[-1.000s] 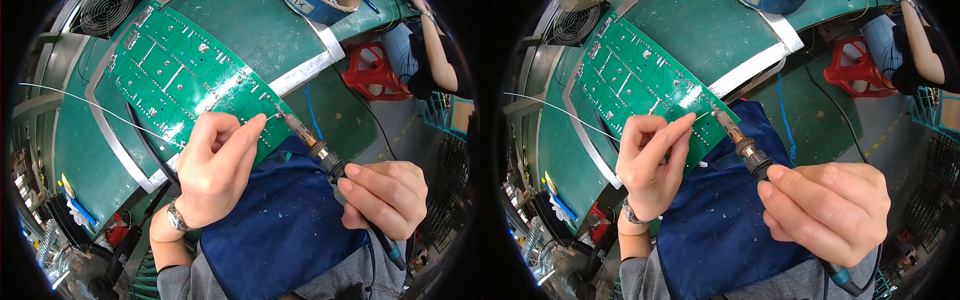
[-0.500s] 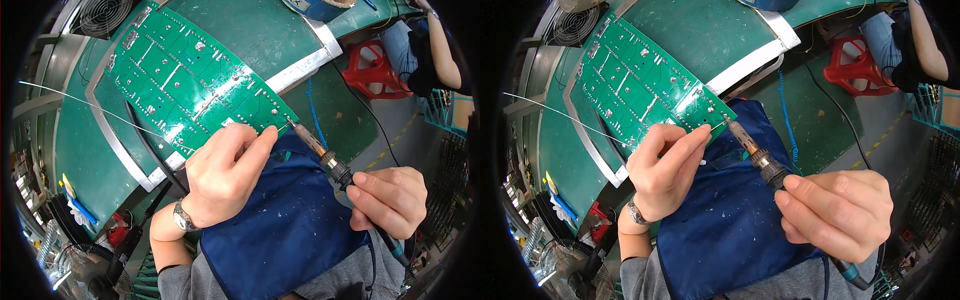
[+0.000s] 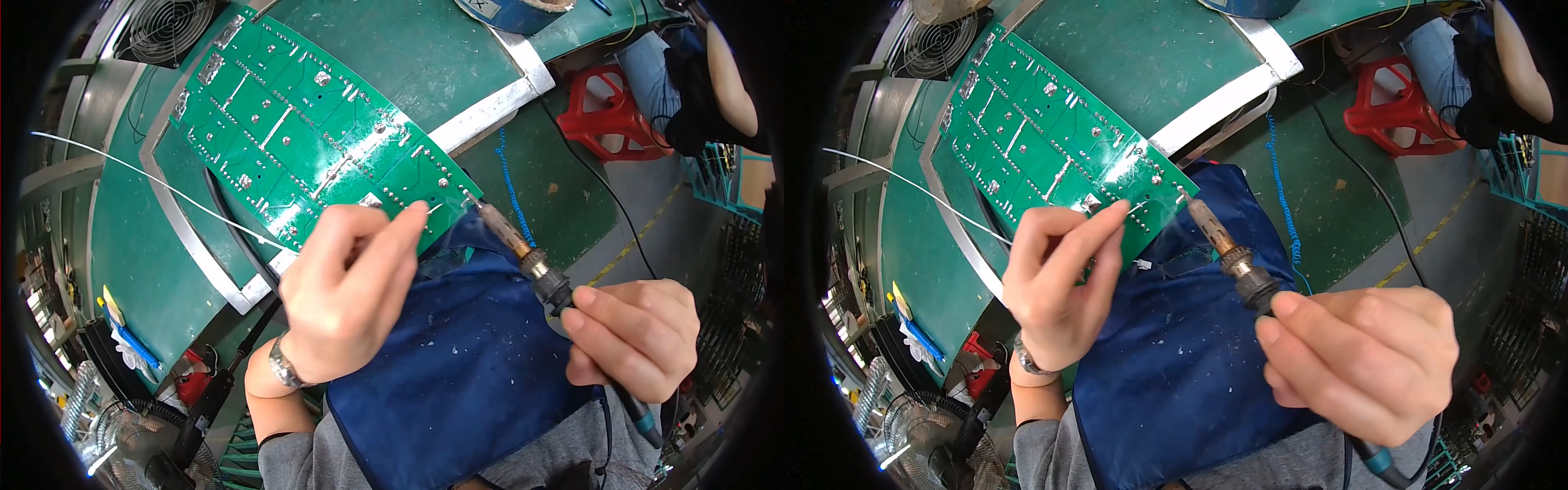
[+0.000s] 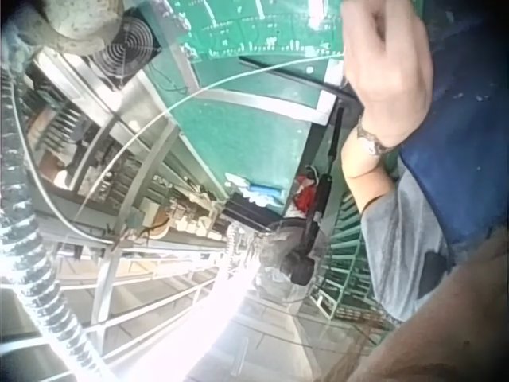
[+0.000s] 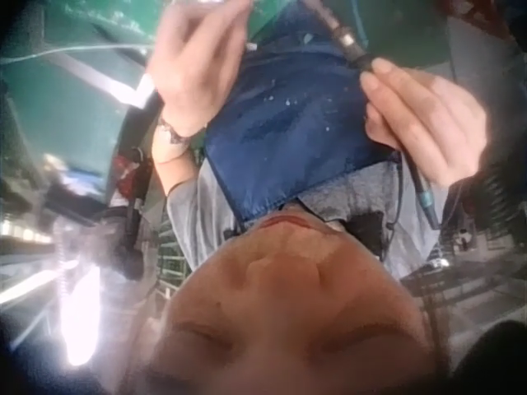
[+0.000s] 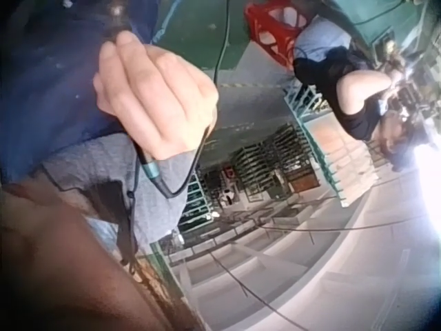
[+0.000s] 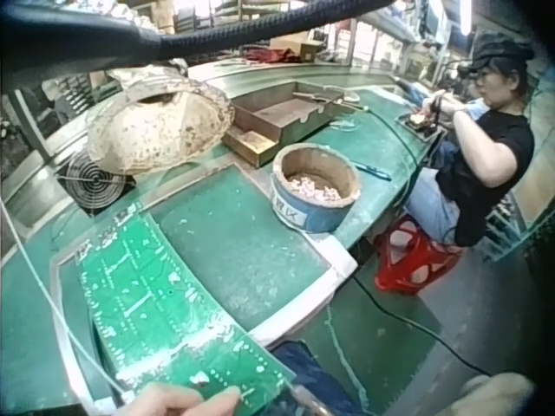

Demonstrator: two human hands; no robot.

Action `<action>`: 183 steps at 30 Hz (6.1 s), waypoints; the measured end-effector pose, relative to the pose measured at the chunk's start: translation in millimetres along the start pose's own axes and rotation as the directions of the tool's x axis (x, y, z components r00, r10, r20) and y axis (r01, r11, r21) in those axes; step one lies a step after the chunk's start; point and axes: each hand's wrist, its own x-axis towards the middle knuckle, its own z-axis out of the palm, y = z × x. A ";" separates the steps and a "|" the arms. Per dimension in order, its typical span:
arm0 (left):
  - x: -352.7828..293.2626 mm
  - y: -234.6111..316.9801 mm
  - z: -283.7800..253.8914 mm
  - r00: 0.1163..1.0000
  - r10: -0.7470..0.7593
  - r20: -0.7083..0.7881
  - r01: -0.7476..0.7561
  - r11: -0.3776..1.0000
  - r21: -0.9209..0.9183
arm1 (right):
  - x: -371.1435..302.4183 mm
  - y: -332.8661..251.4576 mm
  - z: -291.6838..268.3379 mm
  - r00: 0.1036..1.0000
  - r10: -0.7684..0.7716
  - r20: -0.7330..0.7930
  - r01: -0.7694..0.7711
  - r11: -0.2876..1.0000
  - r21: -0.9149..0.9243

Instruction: The person places a circuit board on a workbench and solders connections using a soldering iron and solder wire. The person then turns the circuit board over, touches and solders components on the opposite side, and flips the board back to solder additional joints.

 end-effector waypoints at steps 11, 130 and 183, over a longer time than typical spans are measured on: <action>-24.0 -14.1 -27.4 0.951 -0.309 -0.024 0.307 0.950 -0.058 | 17.7 60.6 13.3 0.885 0.166 -0.436 -0.295 0.923 -0.247; -76.2 -142.2 -48.0 0.683 -0.455 -0.571 0.526 0.849 -0.047 | 0.3 119.4 58.1 0.567 0.752 -0.334 -0.152 0.495 0.856; -79.5 -143.9 -45.1 0.711 -0.420 -0.564 0.525 0.851 0.028 | 11.2 121.5 71.6 0.553 0.523 -0.648 -0.451 0.842 0.295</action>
